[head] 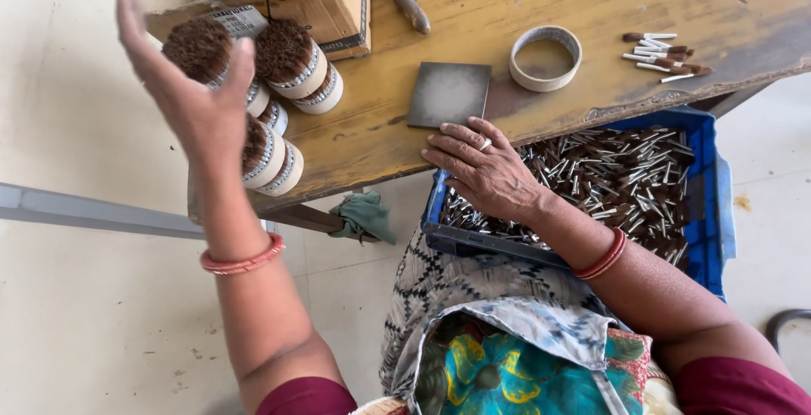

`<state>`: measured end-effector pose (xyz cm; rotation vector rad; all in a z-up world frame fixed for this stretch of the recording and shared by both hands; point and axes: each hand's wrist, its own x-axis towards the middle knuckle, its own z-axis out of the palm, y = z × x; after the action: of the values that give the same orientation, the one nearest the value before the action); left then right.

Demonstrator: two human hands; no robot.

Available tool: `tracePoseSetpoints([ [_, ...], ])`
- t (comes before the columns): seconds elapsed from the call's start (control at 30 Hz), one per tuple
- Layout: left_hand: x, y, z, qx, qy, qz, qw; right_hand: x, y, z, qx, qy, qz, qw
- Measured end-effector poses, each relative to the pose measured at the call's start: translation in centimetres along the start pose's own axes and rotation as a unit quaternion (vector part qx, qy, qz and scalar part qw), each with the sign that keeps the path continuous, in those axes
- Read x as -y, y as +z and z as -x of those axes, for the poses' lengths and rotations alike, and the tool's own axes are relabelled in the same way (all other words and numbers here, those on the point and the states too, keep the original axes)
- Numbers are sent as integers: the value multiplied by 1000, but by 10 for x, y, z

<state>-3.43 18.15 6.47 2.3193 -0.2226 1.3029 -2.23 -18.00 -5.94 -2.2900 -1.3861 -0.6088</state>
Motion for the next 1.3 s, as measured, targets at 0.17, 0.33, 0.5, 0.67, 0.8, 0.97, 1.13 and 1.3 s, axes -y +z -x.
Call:
tracePoseSetpoints([
  [0.17,-162,72,35,303,-18,338,891,20,-6,42,55,20,-35,998],
  [0.33,-189,176,130,488,100,268,824,44,-23,115,163,183,-77,967],
  [0.5,-206,232,163,676,102,97,724,57,-44,141,395,240,11,887],
  [0.67,-178,322,217,671,41,40,739,58,-41,160,350,204,-63,912],
  [0.8,-155,328,236,607,-65,-47,791,56,-55,152,270,233,-152,922],
  [0.97,-117,331,245,572,-74,91,812,15,-78,159,129,282,-268,912],
  [1.13,-135,296,215,520,-78,-39,850,-44,-68,176,295,539,28,789],
  [1.3,-95,338,238,562,-129,-59,815,-53,21,188,448,388,-36,805],
])
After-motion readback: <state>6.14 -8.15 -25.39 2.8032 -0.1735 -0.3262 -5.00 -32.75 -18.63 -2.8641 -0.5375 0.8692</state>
